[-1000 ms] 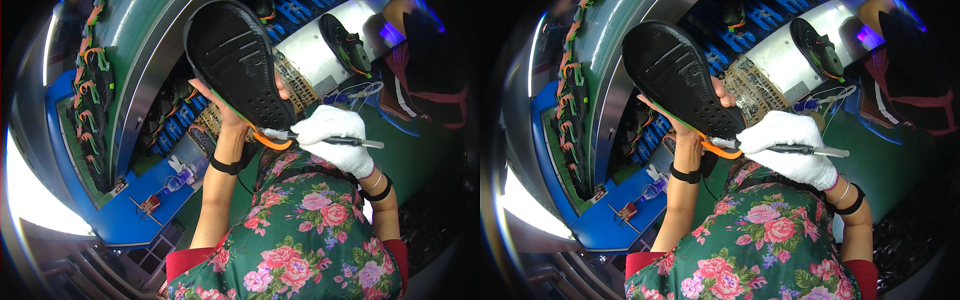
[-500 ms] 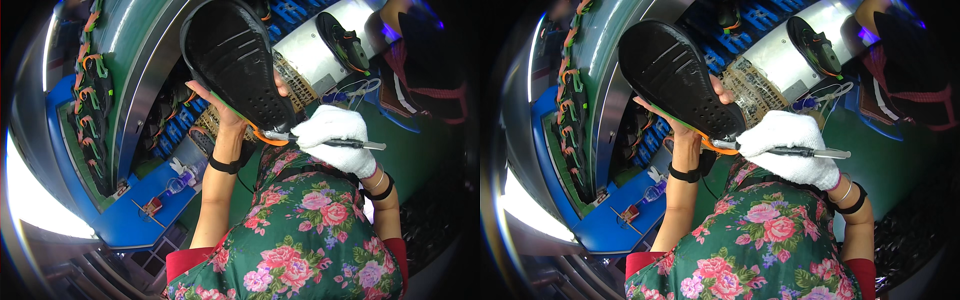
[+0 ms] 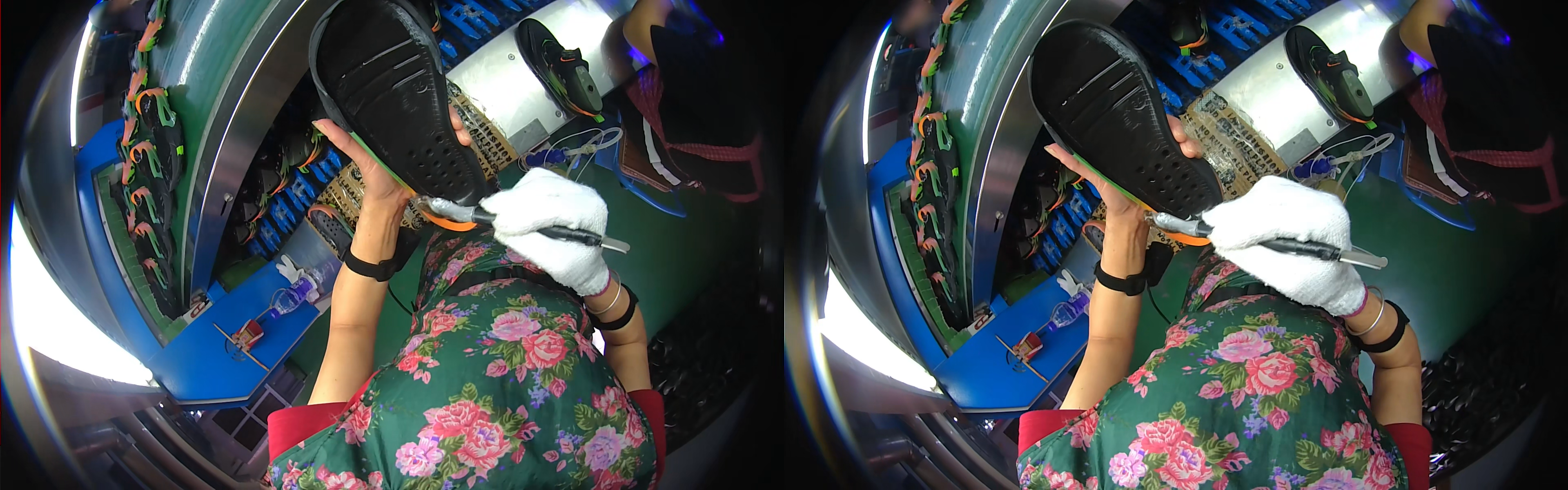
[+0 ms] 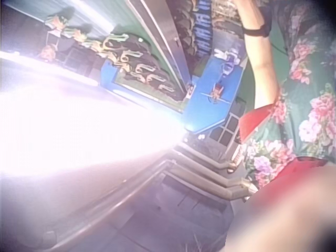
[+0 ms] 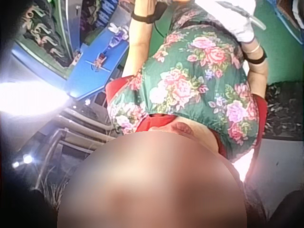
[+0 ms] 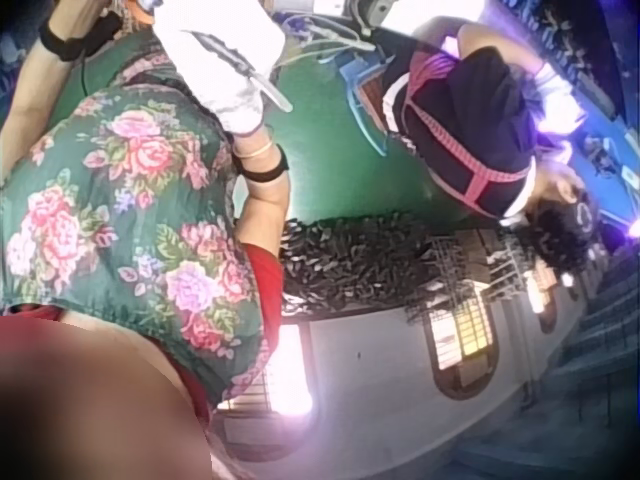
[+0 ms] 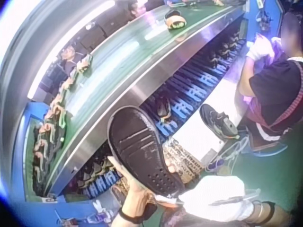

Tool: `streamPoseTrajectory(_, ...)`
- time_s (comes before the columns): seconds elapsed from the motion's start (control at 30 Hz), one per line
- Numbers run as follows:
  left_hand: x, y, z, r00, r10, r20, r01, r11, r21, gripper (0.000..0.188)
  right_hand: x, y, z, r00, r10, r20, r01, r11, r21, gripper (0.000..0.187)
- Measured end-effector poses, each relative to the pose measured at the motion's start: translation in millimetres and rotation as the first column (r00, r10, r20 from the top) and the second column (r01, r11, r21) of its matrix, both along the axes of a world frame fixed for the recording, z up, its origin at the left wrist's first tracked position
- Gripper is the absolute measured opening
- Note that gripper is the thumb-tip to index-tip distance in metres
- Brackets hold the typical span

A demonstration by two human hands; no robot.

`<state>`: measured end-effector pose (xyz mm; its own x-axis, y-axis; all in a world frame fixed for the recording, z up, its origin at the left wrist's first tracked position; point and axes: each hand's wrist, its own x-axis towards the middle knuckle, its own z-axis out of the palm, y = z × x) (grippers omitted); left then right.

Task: Applying liquid adhesive or primer to the bottom of shoe soles using a brush.

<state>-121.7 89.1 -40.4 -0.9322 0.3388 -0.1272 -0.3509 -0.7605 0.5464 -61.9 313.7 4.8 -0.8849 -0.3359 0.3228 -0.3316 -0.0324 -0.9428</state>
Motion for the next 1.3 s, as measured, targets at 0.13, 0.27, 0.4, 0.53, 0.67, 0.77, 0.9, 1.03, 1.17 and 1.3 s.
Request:
streamPoseTrajectory(0.13,-0.8,3.0,1.0,0.999,-0.021,-0.028,0.020,0.999,-0.031,0.123,2.8,4.1,-6.0,0.996,-0.060,0.068,0.061,0.998,-0.004,0.015)
streamPoseTrajectory(0.27,1.4,8.3,5.8,0.999,-0.025,0.028,0.024,0.999,0.036,0.124,5.6,5.4,-5.1,0.993,-0.089,0.076,0.085,0.995,0.058,0.014)
streamPoseTrajectory(0.4,-2.6,7.8,8.5,0.997,-0.054,-0.047,0.052,0.998,-0.027,0.127,5.0,9.1,-0.2,0.995,-0.096,0.031,0.093,0.992,0.083,0.015)
streamPoseTrajectory(0.53,-2.9,7.9,12.5,0.994,-0.059,-0.096,0.052,0.996,-0.076,0.128,4.2,10.2,5.4,0.998,-0.028,-0.051,0.035,0.991,0.127,0.018)
streamPoseTrajectory(0.67,-4.2,10.2,10.4,0.993,-0.077,-0.093,0.074,0.996,-0.040,0.127,2.5,13.2,6.4,0.997,0.065,-0.036,-0.062,0.995,0.076,0.020)
streamPoseTrajectory(0.77,-5.5,9.2,8.7,0.994,-0.081,-0.070,0.082,0.997,0.012,0.126,2.4,19.5,2.3,0.995,0.043,0.087,-0.039,0.998,-0.049,0.020)
streamPoseTrajectory(0.9,-9.4,9.5,4.2,0.983,-0.133,-0.125,0.131,0.991,-0.024,0.124,5.1,13.2,6.6,0.981,0.007,-0.194,0.022,0.989,0.148,0.024)
streamPoseTrajectory(1.03,-11.5,8.3,-3.1,0.983,-0.154,-0.103,0.144,0.985,-0.097,0.125,0.9,15.4,5.9,0.986,0.165,-0.024,-0.165,0.986,0.001,0.021)
streamPoseTrajectory(1.17,-8.3,6.7,-1.4,0.983,-0.174,0.052,0.176,0.984,-0.038,0.130,-6.7,18.2,7.9,0.985,0.154,-0.076,-0.154,0.988,0.017,0.020)
streamPoseTrajectory(1.3,-11.5,4.8,-9.8,0.942,-0.336,0.011,0.336,0.942,0.009,0.134,-8.5,12.5,-2.6,0.932,0.189,-0.310,-0.118,0.965,0.234,0.027)
